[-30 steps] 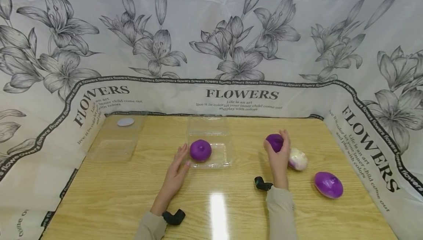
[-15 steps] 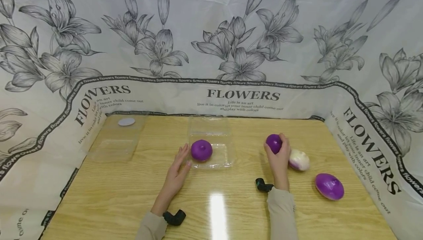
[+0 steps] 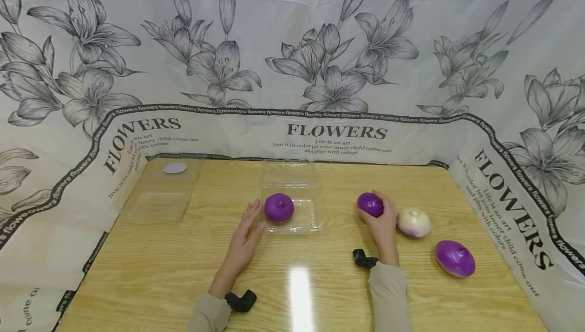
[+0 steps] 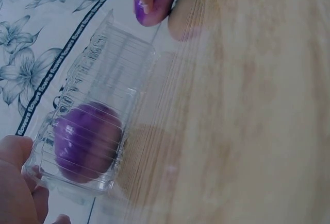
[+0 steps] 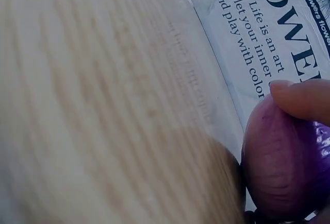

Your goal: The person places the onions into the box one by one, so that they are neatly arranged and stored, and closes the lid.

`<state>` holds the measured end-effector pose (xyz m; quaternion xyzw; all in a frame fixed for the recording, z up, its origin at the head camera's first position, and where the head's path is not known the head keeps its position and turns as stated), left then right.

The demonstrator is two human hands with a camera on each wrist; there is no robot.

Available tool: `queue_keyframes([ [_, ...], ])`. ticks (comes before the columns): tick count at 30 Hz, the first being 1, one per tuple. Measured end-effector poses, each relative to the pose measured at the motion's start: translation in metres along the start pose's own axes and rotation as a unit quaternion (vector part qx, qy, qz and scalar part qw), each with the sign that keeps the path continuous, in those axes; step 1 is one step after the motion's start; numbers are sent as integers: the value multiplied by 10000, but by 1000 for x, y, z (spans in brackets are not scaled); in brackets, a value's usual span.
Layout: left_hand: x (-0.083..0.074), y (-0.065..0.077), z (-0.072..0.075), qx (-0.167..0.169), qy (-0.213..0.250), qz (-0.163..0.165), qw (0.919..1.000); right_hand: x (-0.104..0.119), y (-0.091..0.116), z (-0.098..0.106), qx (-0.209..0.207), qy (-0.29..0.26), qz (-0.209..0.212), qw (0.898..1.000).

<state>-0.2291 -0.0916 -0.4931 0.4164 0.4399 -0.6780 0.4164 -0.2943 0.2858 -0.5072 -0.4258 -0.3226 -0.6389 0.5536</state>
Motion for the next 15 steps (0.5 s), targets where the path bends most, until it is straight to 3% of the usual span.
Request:
queue_keyframes([
  [7,1,0,1,27,26,29,10000,-9,3,-2,340,-103,-231,9991],
  [15,1,0,1,50,42,60,10000,-13,5,-2,375,-119,-280,9988],
])
Point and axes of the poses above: each hand's wrist, its own y-axis away from the middle knuckle, its own z-axis out of the back of the hand, x = y × z, the point moved 8 cm from there along -y, towards the middle knuckle, and after that the axes turned 10 degrees about x, right-handed, at the moved point
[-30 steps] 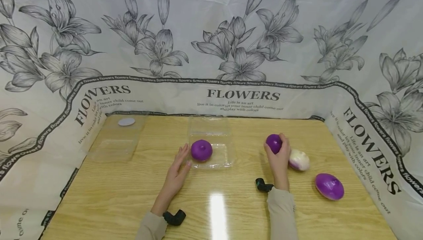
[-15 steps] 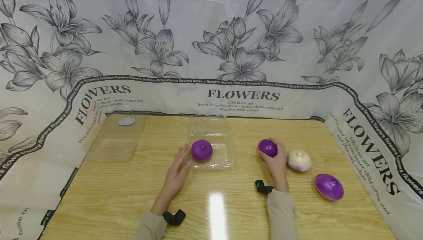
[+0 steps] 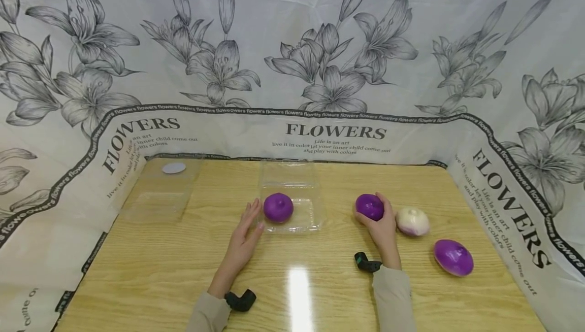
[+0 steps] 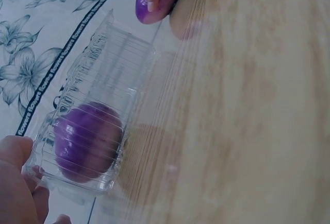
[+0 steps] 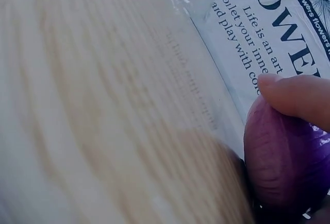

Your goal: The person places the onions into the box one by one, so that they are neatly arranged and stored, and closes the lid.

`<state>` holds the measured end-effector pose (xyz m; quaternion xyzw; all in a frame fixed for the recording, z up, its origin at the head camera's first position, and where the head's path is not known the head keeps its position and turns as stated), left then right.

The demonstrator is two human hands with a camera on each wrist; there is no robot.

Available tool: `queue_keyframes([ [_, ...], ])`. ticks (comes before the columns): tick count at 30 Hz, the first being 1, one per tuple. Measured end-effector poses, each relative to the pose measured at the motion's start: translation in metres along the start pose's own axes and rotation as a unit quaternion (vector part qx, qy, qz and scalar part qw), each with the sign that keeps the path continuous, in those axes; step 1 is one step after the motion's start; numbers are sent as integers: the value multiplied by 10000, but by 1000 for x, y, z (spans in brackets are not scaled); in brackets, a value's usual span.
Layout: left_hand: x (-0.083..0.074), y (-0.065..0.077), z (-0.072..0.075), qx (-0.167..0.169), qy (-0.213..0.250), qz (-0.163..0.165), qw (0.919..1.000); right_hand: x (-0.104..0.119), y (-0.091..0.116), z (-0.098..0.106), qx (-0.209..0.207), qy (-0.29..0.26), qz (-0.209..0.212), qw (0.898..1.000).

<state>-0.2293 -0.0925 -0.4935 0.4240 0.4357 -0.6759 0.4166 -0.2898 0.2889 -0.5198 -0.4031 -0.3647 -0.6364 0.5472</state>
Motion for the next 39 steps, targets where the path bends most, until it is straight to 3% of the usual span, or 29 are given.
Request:
queue_keyframes([
  [8,0,-1,-1,-15,-5,-5,10000,2,2,0,87,138,-90,9998],
  [16,0,0,-1,-3,-12,47,10000,9,2,4,-23,-67,-144,9999],
  [27,-1,0,-1,20,-42,46,10000,42,5,8,25,-254,182,9995],
  [39,-2,0,-1,-19,-140,-74,9999,87,12,2,207,80,469,9987],
])
Point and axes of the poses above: each hand's wrist, its own y-axis away from the middle knuckle, its own z-axis out of the back of the hand, x = y × z, the point moved 8 cm from there along -y, towards the middle knuckle, and after that the axes turned 10 degrees about x, right-handed, at the moved point
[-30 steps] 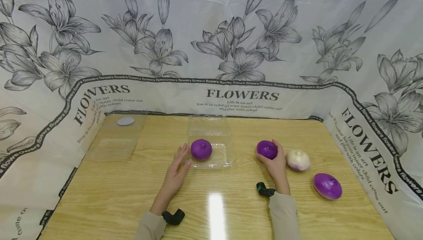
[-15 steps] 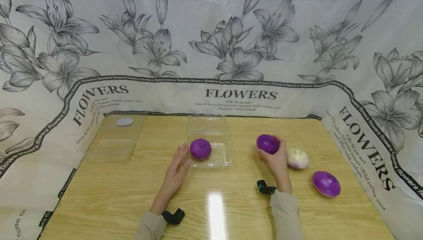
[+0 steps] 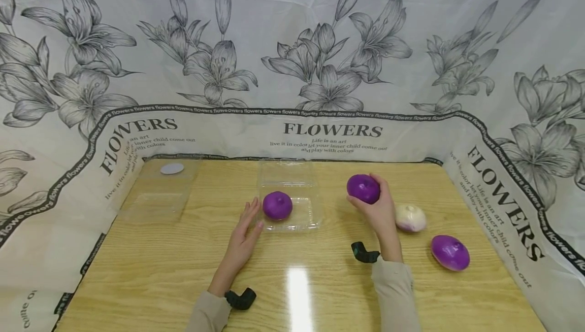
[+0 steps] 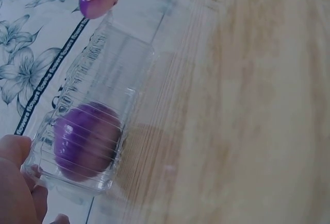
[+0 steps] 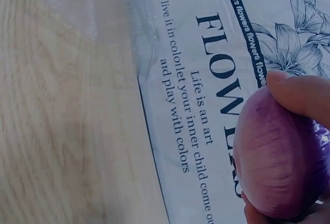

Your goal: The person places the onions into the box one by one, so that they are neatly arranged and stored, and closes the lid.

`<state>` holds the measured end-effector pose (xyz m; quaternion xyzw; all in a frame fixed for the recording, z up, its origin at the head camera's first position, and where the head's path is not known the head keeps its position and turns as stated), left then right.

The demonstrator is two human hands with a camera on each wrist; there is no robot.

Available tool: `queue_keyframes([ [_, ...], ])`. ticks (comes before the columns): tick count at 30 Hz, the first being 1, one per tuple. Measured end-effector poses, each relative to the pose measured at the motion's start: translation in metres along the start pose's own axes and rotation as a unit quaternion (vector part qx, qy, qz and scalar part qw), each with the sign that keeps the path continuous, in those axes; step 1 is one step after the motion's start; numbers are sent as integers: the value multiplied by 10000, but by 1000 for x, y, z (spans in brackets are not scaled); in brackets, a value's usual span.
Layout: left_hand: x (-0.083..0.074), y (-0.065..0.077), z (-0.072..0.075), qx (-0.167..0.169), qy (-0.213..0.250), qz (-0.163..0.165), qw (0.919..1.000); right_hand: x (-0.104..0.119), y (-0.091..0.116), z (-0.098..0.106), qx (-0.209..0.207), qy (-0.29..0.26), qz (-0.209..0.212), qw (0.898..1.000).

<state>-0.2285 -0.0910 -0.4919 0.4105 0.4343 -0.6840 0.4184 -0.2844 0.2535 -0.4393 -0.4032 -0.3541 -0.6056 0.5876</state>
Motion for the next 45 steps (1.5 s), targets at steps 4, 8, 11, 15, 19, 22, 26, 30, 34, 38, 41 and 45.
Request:
queue_keyframes([
  [4,0,0,-1,7,4,-3,10000,16,1,-5,62,59,177,9998],
  [8,4,-1,-2,-6,-35,40,10000,29,3,-12,60,149,406,9990],
  [11,19,-2,-3,-51,-88,48,9999,36,5,-18,102,194,572,9981],
  [15,39,-3,-4,-57,-133,55,9999,44,8,-28,220,66,737,9970],
  [19,42,-3,-4,-1,-123,78,9999,49,11,-38,375,-137,834,9957],
  [22,43,-3,-4,18,-140,61,9999,53,14,-46,483,-94,860,9951],
  [26,44,-3,-4,49,-176,100,9998,56,17,-61,609,106,901,9940],
  [30,45,-3,-5,88,-145,187,9997,56,19,-79,774,289,1015,9914],
  [34,46,-3,-5,91,-120,206,9997,50,22,-100,1011,507,1004,9885],
  [38,45,-3,-5,66,-123,179,9997,41,25,-115,1212,436,776,9886],
  [41,44,-2,-5,52,-125,150,9998,36,25,-123,1254,409,646,9891],
  [45,42,-2,-4,-4,-122,58,9999,38,24,-129,1267,939,831,9840],
])
Point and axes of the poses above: each hand's wrist, its own y-axis away from the middle knuckle, its own z-axis out of the back of the hand, x = y × z, the point moved 8 cm from there along -y, towards the middle knuckle, and after that the axes turned 10 degrees about x, right-handed, at the moved point
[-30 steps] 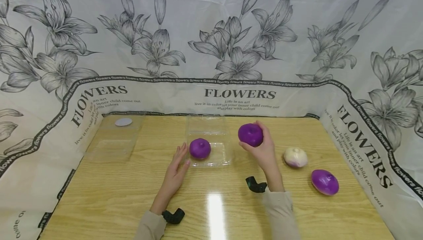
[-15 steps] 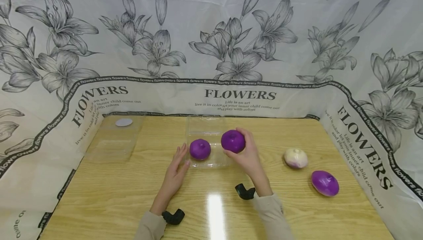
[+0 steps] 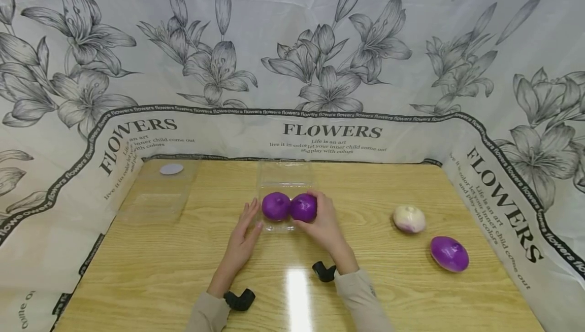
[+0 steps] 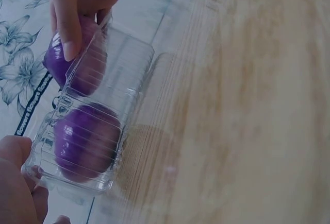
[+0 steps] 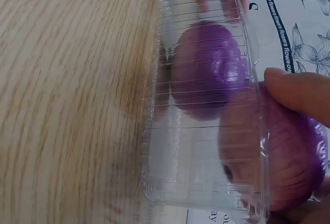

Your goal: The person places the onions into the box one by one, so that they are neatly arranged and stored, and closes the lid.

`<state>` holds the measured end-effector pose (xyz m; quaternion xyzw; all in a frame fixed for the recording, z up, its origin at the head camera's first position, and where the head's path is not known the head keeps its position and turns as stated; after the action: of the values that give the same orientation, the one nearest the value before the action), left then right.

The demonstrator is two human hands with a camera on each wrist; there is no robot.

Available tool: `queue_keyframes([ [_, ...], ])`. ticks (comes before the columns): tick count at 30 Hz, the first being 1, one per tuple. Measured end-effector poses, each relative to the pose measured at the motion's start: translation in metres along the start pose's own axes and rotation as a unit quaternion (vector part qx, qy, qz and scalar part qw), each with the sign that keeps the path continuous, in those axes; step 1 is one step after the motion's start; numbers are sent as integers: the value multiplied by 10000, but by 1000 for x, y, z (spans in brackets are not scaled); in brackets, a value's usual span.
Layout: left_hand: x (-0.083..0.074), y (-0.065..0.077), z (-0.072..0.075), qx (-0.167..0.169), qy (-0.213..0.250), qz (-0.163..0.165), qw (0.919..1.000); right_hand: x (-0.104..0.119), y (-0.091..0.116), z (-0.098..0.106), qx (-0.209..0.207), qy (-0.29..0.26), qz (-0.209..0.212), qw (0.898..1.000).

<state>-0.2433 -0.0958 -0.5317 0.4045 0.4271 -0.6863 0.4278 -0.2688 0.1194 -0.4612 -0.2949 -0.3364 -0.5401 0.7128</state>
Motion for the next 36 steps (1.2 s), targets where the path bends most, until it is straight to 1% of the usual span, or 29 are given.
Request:
queue_keyframes([
  [4,-3,-1,1,-54,-19,-41,10000,2,-2,-6,207,813,196,9963],
  [6,-7,0,1,-80,-3,-53,10000,2,-3,-10,350,1033,252,9937],
  [9,-22,1,2,-79,50,-64,9999,3,-4,-13,509,1222,315,9907],
  [12,-36,3,4,-41,83,-6,10000,3,-4,-16,636,1341,337,9883],
  [15,-41,4,4,-25,95,73,9999,3,-5,-19,672,1385,304,9876],
  [21,-42,4,5,-33,172,134,9998,1,-5,-18,580,1186,265,9909],
  [23,-42,3,5,-30,182,127,9997,-1,-4,-17,611,991,234,9929],
  [25,-41,3,5,-22,180,108,9998,-4,-5,-14,642,669,189,9955],
  [28,-41,2,5,-22,168,75,9998,-4,-5,-7,527,194,410,9976],
  [32,-41,3,5,-22,168,89,9998,0,-3,4,161,-73,996,9949],
  [34,-41,3,5,-12,172,103,9998,-2,-4,7,82,-195,1026,9945],
  [36,-41,3,5,-11,176,116,9998,-8,-5,7,107,-417,821,9957],
])
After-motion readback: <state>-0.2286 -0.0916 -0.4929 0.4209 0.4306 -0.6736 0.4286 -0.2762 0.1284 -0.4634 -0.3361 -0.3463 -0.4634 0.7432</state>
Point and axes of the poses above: each hand's wrist, its own y-axis away from the middle knuckle, its own z-axis out of the back of the hand, x = y × z, the point moved 8 cm from there along -y, towards the middle knuckle, and after that the axes turned 10 degrees about x, right-handed, at the moved point
